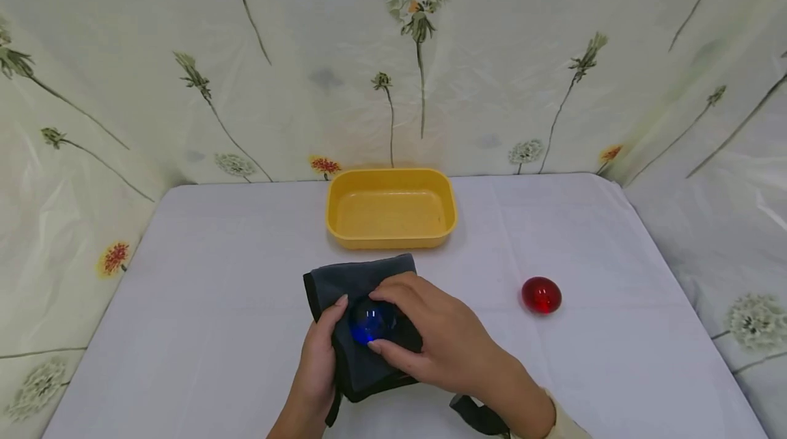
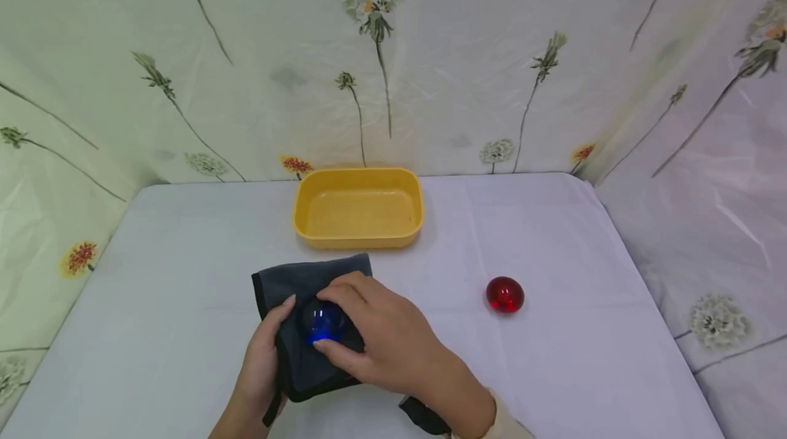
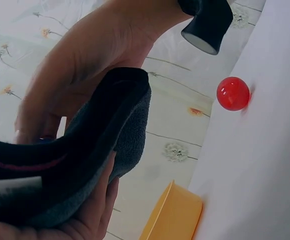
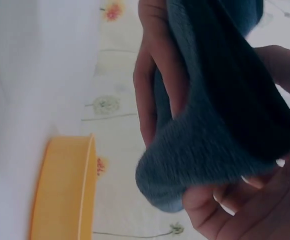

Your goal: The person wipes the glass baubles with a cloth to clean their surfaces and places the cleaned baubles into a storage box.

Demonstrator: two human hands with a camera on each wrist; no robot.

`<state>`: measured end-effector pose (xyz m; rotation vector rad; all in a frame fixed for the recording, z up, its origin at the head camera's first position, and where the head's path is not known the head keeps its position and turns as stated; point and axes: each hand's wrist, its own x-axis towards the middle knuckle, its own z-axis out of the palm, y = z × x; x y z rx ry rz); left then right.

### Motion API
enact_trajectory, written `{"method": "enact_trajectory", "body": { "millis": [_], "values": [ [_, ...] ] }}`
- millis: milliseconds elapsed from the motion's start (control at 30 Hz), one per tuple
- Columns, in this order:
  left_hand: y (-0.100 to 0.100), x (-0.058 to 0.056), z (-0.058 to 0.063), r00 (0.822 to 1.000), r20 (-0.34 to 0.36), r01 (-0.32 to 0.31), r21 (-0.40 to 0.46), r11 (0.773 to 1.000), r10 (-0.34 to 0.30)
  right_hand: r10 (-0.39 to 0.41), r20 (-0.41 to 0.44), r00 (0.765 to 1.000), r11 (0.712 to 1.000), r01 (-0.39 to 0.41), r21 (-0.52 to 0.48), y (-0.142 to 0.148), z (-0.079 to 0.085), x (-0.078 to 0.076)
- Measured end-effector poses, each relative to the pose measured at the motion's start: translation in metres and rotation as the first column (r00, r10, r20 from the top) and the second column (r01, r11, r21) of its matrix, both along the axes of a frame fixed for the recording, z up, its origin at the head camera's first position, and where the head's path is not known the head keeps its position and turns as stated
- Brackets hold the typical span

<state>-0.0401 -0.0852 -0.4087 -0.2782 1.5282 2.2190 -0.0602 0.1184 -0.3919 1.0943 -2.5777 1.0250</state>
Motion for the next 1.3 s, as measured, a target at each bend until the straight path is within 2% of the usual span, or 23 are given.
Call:
{"method": "enact_trajectory", "body": {
  "millis": [167,267,367,467,567,633,767,900,1000,1067,1167,1300],
  "values": [
    [0.003,0.0,-0.003,1.0,-0.004,0.026,-0.005,1.0,-0.026,-0.135,-0.077,0.988,0.99,0.138,0.04,-0.01,-0.006,0.004],
    [0.003,0.0,-0.005,1.0,-0.012,0.021,-0.024,0.999,-0.022,-0.173,-0.096,0.98,0.981,0.18,0.072,-0.012,-0.007,0.006],
    [0.002,-0.001,-0.004,1.0,-0.01,0.004,-0.031,0.999,-0.004,-0.119,-0.05,0.992,0.988,0.124,0.096,-0.01,-0.003,0.007],
    [0.001,-0.001,-0.002,1.0,-0.003,-0.01,-0.026,1.0,0.01,0.005,0.023,1.0,0.995,-0.008,0.104,-0.002,0.002,0.006],
    [0.001,0.0,0.0,1.0,-0.001,-0.017,-0.02,1.0,0.017,0.117,0.076,0.99,0.988,-0.123,0.093,0.005,0.007,0.004],
    [0.001,0.0,0.001,1.0,-0.001,-0.016,-0.009,1.0,0.016,0.152,0.087,0.985,0.984,-0.159,0.083,0.009,0.009,0.002],
    [0.002,0.0,0.001,1.0,-0.002,-0.019,0.002,1.0,0.019,0.131,0.066,0.989,0.988,-0.136,0.075,0.008,0.01,0.001],
    [0.003,0.0,0.001,1.0,-0.002,-0.012,0.003,1.0,0.012,0.026,-0.015,1.0,0.997,-0.025,0.07,0.002,0.007,0.001],
    [0.005,0.001,0.001,1.0,0.006,0.0,0.008,1.0,0.0,-0.062,-0.085,0.994,0.996,0.068,0.062,-0.002,0.005,0.0],
    [0.006,0.001,0.001,1.0,0.011,0.007,-0.001,1.0,-0.007,-0.094,-0.104,0.99,0.993,0.101,0.06,-0.004,0.003,0.0],
    [0.005,0.0,0.001,1.0,0.004,0.009,-0.021,1.0,-0.009,-0.081,-0.068,0.994,0.994,0.085,0.062,-0.004,0.003,0.0],
    [0.003,0.0,0.001,1.0,-0.014,0.01,-0.048,0.999,-0.011,0.006,0.044,0.999,0.998,-0.008,0.057,0.003,0.007,0.002]
  ]
}}
